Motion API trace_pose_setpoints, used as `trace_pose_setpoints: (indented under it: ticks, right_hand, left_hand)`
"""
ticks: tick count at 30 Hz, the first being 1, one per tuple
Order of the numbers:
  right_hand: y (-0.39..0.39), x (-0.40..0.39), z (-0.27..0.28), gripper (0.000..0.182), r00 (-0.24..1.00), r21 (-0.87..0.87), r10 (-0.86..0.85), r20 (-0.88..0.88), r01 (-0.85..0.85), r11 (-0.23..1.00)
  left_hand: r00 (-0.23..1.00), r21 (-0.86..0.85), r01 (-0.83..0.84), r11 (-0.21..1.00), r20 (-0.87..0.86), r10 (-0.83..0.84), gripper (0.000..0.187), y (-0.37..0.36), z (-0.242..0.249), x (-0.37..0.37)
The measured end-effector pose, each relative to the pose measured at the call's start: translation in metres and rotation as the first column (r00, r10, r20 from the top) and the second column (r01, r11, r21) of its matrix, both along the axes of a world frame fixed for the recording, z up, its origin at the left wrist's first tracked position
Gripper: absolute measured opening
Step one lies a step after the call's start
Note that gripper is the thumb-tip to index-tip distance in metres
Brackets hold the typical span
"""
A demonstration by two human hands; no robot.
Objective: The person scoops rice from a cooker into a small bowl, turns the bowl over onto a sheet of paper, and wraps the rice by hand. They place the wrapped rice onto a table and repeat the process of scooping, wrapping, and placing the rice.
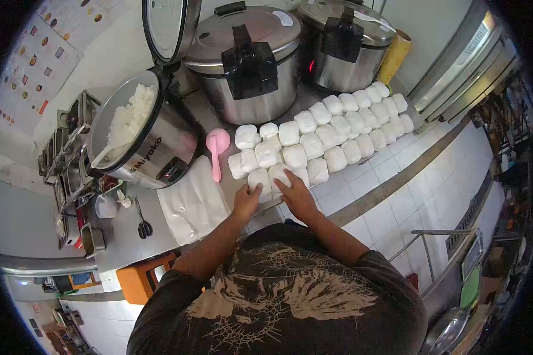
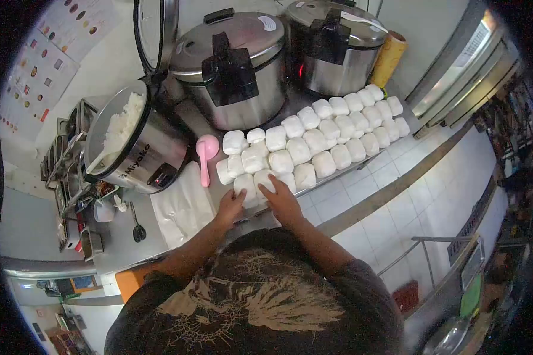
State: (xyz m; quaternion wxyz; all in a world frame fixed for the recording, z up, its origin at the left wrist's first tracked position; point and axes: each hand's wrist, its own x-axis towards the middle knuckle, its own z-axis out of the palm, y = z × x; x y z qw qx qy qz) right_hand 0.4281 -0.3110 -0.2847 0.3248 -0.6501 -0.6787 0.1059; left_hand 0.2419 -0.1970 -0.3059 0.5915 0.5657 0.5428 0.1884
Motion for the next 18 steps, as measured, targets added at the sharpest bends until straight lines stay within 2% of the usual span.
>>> trace_pose_setpoints:
  ticks: [1,4,7,9,10,13,14,15,17,18]
  right_hand:
    - [0.001,0.001,0.003,0.070,1.000,-0.011,0.001,-0.011,-0.001,1.000]
    - [0.003,0.000,0.000,0.070,1.000,-0.020,0.001,0.008,-0.001,1.000]
    - [0.002,0.006,-0.003,0.067,0.999,0.034,-0.001,0.035,0.000,0.999]
    - [0.000,0.006,0.010,0.067,1.000,0.108,-0.002,-0.001,0.002,0.994]
    - [0.001,0.005,0.013,0.067,1.000,0.209,0.017,-0.027,-0.011,0.978]
    - [0.017,-0.006,0.033,0.062,0.990,0.250,0.107,-0.094,-0.081,0.965]
    - [0.026,-0.013,0.045,0.059,0.975,0.166,0.190,-0.117,-0.170,0.971]
    - [0.042,-0.027,0.048,0.059,0.950,0.120,0.239,-0.200,-0.218,0.969]
    - [0.080,-0.060,0.057,0.058,0.882,0.046,0.307,-0.357,-0.311,0.949]
    - [0.103,-0.079,0.049,0.060,0.924,0.046,0.287,-0.252,-0.284,0.958]
  left_hand:
    - [0.999,0.021,0.022,1.000,-0.027,-0.022,0.052,0.000,0.000,0.000]
    - [0.997,-0.099,0.021,0.995,0.080,-0.014,0.053,0.002,0.005,-0.005]
    - [0.980,-0.073,-0.128,0.989,0.144,0.137,0.056,-0.005,-0.003,-0.011]
    - [0.990,0.087,-0.143,0.986,0.030,0.141,0.054,-0.009,-0.010,-0.029]
    - [0.987,0.161,-0.147,0.976,-0.034,0.154,0.053,-0.012,-0.007,-0.040]
    - [0.974,0.497,-0.128,0.858,-0.099,0.202,0.046,-0.025,0.015,-0.077]
    - [0.961,0.477,-0.244,0.845,0.000,0.277,0.042,-0.025,0.014,-0.091]
    - [0.930,0.491,-0.296,0.819,-0.048,0.365,0.036,-0.024,0.040,-0.094]
    - [0.939,0.678,-0.250,0.691,-0.005,0.344,0.032,-0.006,0.087,-0.116]
    - [0.939,0.830,-0.141,0.539,-0.061,0.339,0.029,0.010,0.117,-0.124]
